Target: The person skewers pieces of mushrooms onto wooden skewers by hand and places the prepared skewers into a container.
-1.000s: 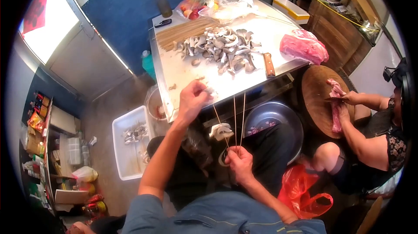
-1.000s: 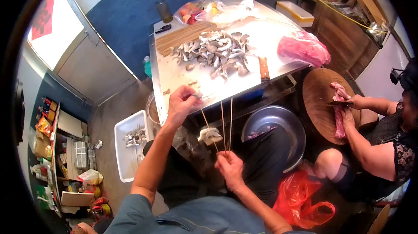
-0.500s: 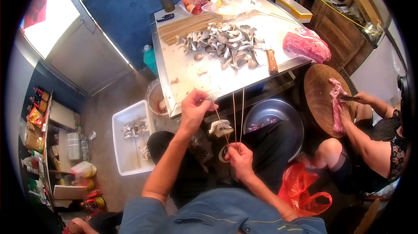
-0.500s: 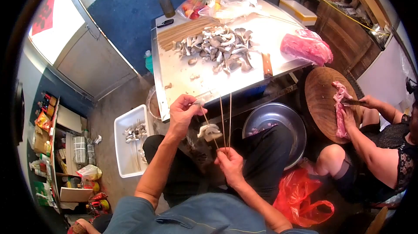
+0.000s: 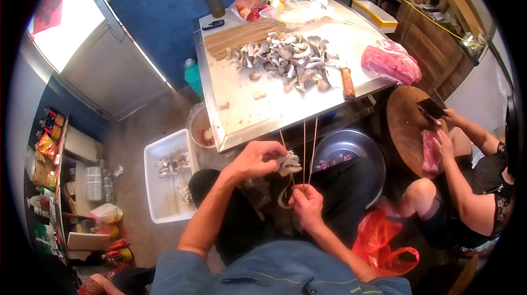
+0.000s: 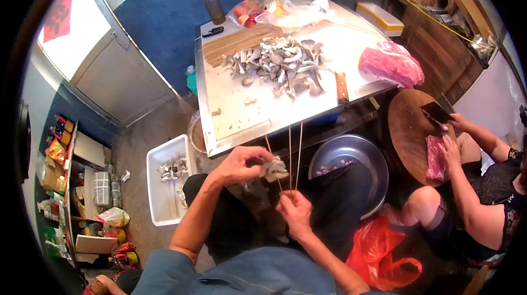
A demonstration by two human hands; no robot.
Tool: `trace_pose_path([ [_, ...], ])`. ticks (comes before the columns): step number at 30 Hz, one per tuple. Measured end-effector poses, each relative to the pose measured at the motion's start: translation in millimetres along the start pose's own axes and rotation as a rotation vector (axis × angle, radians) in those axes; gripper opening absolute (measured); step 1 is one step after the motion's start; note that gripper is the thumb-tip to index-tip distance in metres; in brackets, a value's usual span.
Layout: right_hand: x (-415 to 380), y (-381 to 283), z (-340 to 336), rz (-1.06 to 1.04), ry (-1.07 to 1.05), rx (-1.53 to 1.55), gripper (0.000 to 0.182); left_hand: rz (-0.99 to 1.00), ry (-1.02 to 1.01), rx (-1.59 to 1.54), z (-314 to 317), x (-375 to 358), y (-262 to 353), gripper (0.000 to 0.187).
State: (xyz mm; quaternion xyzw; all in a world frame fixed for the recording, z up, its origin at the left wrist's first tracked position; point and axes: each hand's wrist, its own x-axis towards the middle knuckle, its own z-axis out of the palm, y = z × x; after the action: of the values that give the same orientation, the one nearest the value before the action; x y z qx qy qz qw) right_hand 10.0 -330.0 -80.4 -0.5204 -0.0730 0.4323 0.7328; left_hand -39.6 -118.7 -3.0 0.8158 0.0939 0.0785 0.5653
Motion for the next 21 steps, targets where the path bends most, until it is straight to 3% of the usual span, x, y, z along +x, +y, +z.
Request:
trace_pose_path([
  [3, 1.9, 0.4, 0.7, -0.036, 0.029, 0.031, 0.010, -0.016, 0.127, 0.144, -22.2, 13.7, -4.1, 0.018],
  [6, 2.5, -3.3, -1.3, -0.003, 0.017, -0.003, 0.011, 0.095, 0.482, 0.116, -59.8, 54.6, -13.5, 0.012],
  [7, 2.7, -3.1, -2.2, 0.011, 0.012, -0.018, 0.012, 0.032, 0.562, 0.116, -75.1, 68.5, -12.0, 0.012],
  [8, 2.9, -2.9, -2.6, 0.024, 0.008, -0.033, 0.014, 0.107, 0.716, 0.184, -89.0, 88.2, -22.7, 0.013],
  [12, 2.4, -4.0, -3.8, 0.027, -0.005, -0.023, 0.014, 0.090, 0.952, 0.487, -135.9, 151.4, -51.7, 0.022],
  [15, 3.4, 0.6, -7.4, 0.015, 0.007, -0.097, 0.016, -0.061, 1.006, 0.631, -150.9, 179.9, -63.0, 0.028],
  [21, 3.7, -0.7, -10.2, -0.003, 0.001, -0.097, 0.015, -0.277, 0.923, 0.512, -157.9, 187.5, -62.0, 0.030],
])
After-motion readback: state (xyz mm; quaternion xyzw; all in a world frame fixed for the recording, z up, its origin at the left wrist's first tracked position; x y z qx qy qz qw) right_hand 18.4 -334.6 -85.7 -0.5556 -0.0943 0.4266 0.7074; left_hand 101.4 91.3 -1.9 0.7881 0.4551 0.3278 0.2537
